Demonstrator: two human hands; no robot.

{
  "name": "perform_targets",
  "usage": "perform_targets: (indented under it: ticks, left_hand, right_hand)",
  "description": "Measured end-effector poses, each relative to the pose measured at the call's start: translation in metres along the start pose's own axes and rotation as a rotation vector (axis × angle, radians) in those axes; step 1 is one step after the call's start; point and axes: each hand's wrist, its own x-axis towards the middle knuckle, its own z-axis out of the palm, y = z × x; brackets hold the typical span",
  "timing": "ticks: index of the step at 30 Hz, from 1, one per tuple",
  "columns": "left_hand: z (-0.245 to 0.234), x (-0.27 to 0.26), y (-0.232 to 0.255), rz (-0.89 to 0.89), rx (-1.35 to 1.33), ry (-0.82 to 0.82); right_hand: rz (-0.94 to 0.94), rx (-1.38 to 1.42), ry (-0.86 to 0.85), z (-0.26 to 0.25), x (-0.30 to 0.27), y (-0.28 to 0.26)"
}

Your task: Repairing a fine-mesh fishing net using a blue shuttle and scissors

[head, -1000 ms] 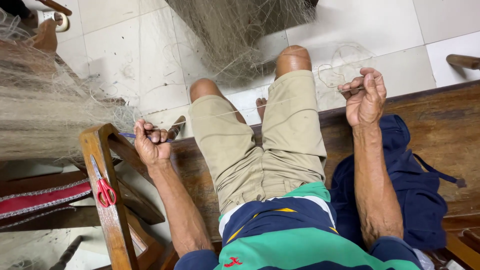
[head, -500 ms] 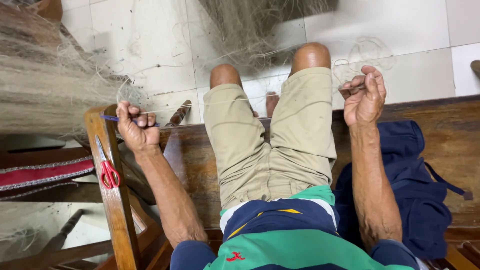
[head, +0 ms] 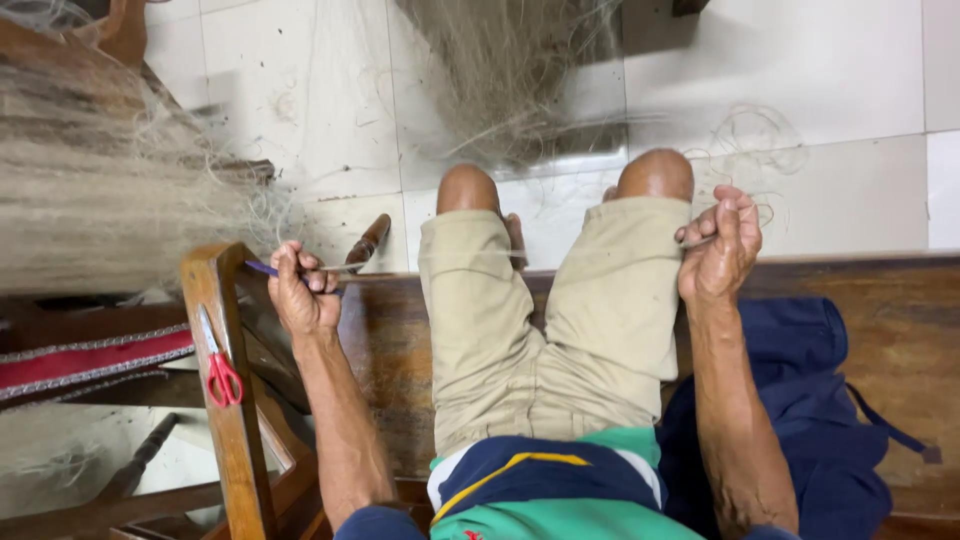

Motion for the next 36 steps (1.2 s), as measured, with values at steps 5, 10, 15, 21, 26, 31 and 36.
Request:
perform_targets:
  ticks: [5, 10, 15, 21, 26, 31, 36]
  left_hand:
    - [0.003, 0.009, -0.017, -0.007, 0.006, -0.005]
    - [0.000, 0.001, -0.030, -0.027, 0.042, 0.038]
    - [0.010, -0.012, -0.036, -0.025, 0.114, 0.030]
    - [0.030, -0.009, -0.051, -0.043, 0.105, 0.147]
    - [0.045, -0.007, -0.059, -0.032, 0.132, 0.198]
    - [0.043, -0.014, -0.059, 0.034, 0.195, 0.259]
    - [0.041, -0.013, -0.056, 0.065, 0.274, 0.221]
  right_hand:
    - [0.067, 0.014, -0.114, 0.030, 0.020, -0.022]
    - [0.161, -0.039, -0.226, 0.054, 0.038, -0.025]
    - [0.312, -0.313, -0.310, 0.083, 0.038, -0.022]
    - [0.339, -0.426, -0.255, 0.078, 0.059, -0.018]
    - [0.246, -0.378, -0.196, 0.063, 0.086, -0.013]
    - [0.214, -0.080, -0.095, 0.042, 0.094, -0.014]
    - [0.180, 0.143, -0.051, 0.010, 0.065, -0.012]
